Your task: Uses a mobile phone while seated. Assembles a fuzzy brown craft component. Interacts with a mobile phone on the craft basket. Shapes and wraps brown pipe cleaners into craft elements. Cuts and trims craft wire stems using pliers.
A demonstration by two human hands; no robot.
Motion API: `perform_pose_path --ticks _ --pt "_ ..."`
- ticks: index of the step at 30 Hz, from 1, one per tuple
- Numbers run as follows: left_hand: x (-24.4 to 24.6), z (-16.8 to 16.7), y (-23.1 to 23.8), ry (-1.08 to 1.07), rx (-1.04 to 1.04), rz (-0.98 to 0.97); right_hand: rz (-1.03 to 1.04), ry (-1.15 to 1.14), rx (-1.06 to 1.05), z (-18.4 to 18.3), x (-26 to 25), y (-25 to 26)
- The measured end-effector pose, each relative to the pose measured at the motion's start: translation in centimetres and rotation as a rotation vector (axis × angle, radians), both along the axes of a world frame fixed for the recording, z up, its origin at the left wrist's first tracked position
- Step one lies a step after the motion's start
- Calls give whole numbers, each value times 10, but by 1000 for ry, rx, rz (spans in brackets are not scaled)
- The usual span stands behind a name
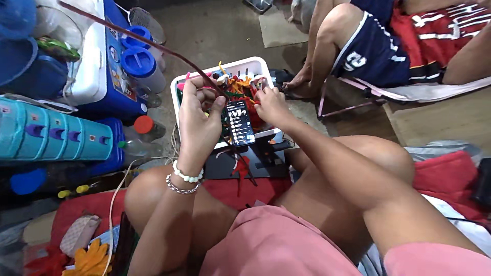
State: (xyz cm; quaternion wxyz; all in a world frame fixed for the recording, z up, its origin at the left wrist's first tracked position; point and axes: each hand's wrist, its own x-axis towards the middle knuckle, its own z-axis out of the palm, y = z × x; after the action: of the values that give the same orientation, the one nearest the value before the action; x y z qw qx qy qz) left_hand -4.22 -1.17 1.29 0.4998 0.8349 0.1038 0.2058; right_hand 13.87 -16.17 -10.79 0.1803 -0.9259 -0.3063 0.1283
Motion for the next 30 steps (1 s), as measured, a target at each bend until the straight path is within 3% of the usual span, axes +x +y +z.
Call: perform_pose_path --ticks 4,11,15,24,30 --pt "3 -4 2 -3 116 -34 182 29 92 0 -3 1" --pt "6 -10 2 118 428 -69 362 3 54 3 -12 -15" --pt "6 -8 2 105 395 -68 397 124 -276 14 -22 -25" --pt "2 -7 3 152 233 -27 412 205 -374 18 -38 -34" --pt "6 -9 4 149 -13 -60 433 211 -415 19 -39 -33"
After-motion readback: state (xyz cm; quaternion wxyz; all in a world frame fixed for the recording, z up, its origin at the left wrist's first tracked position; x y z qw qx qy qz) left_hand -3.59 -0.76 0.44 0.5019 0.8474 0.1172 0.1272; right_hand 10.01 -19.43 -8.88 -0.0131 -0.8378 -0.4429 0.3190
